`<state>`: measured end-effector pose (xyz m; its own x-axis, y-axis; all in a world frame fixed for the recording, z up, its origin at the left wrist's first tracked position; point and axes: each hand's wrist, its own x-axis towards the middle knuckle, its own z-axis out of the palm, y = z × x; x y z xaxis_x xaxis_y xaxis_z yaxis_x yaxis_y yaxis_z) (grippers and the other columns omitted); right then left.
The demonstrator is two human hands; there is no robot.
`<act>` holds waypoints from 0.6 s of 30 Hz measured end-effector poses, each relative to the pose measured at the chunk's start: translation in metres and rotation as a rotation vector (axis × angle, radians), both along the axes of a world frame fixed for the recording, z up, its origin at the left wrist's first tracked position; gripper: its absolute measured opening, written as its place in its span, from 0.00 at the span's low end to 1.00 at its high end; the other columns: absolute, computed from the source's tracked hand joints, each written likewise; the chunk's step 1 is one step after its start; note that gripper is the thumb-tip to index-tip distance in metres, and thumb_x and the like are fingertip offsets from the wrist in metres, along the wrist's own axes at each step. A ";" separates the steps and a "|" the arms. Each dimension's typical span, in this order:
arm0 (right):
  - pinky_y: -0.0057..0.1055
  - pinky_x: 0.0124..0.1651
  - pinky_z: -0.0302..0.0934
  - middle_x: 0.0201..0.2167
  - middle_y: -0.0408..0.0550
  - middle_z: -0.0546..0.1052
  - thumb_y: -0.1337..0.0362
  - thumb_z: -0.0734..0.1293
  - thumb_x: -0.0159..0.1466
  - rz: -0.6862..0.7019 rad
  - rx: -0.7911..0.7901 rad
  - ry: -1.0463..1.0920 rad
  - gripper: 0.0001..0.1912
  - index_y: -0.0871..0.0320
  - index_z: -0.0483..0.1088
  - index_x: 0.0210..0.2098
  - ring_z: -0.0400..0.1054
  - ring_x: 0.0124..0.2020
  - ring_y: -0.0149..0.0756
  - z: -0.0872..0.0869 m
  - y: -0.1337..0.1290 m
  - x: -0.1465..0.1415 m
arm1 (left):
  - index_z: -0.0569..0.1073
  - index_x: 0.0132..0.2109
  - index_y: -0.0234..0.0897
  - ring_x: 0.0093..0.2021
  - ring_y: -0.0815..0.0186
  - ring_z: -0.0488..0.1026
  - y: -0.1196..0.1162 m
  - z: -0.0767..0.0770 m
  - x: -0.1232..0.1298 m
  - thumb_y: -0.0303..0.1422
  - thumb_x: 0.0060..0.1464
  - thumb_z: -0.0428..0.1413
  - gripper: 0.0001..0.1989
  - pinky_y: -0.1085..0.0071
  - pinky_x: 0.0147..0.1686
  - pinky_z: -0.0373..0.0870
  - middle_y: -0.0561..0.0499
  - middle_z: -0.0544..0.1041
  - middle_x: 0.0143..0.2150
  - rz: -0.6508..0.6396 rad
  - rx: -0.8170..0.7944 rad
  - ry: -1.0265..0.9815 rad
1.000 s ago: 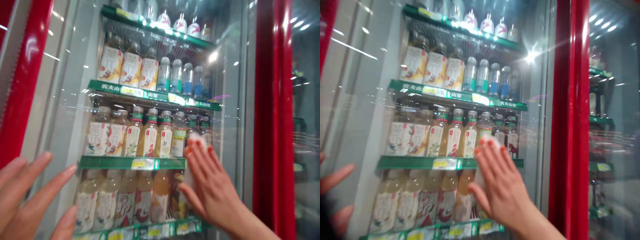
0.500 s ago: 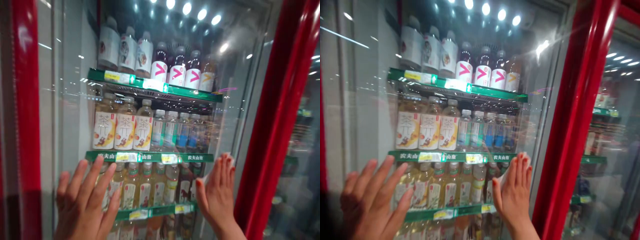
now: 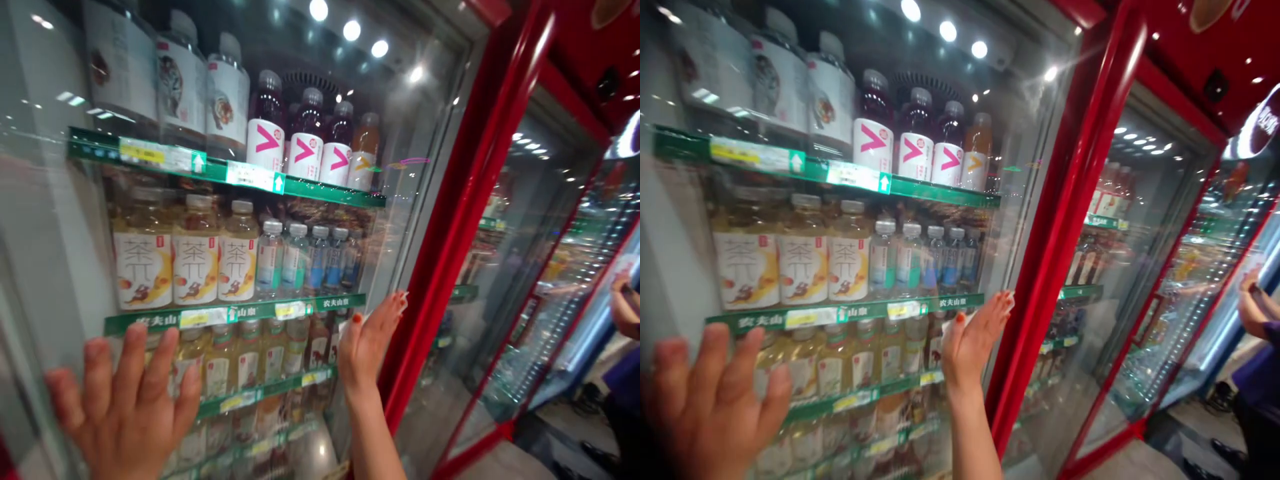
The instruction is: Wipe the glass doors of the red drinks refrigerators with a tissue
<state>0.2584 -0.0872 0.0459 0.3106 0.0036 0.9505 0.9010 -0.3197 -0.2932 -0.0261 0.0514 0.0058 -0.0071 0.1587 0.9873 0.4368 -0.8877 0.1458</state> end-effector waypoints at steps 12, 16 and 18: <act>0.77 0.80 0.35 0.85 0.68 0.34 0.54 0.54 0.80 0.092 -0.069 -0.053 0.43 0.64 0.28 0.83 0.24 0.86 0.56 -0.071 0.006 -0.033 | 0.47 0.83 0.55 0.86 0.56 0.36 -0.020 0.020 0.004 0.36 0.68 0.58 0.44 0.44 0.84 0.30 0.56 0.45 0.86 0.319 0.072 0.155; 0.87 0.75 0.35 0.84 0.74 0.34 0.52 0.50 0.80 0.102 0.104 0.154 0.42 0.63 0.27 0.83 0.26 0.85 0.67 -0.032 0.018 -0.016 | 0.50 0.83 0.53 0.86 0.55 0.39 -0.018 0.019 0.007 0.37 0.69 0.57 0.42 0.42 0.84 0.34 0.54 0.48 0.85 0.344 0.124 0.126; 0.85 0.76 0.37 0.84 0.72 0.36 0.52 0.53 0.79 0.158 0.031 0.023 0.43 0.63 0.28 0.83 0.27 0.85 0.68 -0.017 0.031 -0.045 | 0.51 0.82 0.52 0.86 0.54 0.40 -0.017 0.019 0.006 0.36 0.68 0.57 0.41 0.40 0.84 0.34 0.52 0.50 0.85 0.346 0.131 0.123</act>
